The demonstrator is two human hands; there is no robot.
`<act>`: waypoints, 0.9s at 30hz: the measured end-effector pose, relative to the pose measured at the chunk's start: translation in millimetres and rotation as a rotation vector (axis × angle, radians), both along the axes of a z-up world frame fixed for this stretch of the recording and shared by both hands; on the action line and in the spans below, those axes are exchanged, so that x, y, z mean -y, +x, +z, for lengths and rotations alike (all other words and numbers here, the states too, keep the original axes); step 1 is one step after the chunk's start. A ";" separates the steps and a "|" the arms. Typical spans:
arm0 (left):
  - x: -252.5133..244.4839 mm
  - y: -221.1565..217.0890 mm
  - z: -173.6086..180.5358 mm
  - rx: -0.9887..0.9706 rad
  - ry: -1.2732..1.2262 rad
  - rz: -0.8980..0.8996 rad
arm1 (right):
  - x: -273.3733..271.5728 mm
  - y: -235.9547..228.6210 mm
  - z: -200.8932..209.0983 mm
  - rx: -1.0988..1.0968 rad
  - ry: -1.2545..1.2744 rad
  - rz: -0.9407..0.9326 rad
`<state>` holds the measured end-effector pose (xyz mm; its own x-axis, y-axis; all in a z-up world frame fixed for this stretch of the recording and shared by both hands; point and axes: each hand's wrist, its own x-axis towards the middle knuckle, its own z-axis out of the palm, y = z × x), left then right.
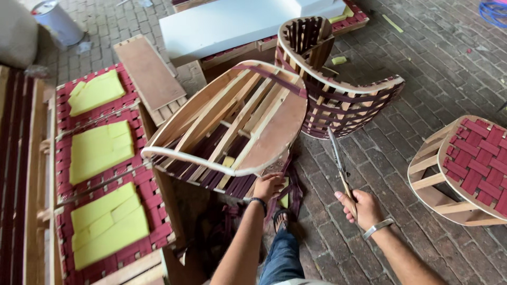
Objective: The person weaves a maroon fabric strip through the slats of a wooden chair frame using a pneumatic staple gun to secure the fabric. They adjust the fabric, staple it in place, and trim excess with scissors.
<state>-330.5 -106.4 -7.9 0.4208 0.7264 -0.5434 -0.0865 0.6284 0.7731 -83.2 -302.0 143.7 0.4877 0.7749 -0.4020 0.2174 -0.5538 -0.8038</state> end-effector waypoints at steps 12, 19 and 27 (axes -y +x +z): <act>-172.4 173.2 19.1 -0.116 -0.019 -0.095 | -217.8 167.3 11.9 0.304 -0.117 0.194; -237.6 256.4 28.4 -0.396 -0.174 0.173 | -384.9 294.3 -21.0 0.885 0.096 0.707; -248.4 337.6 96.2 -0.968 -0.274 0.519 | -529.3 363.0 -18.0 0.962 0.166 1.319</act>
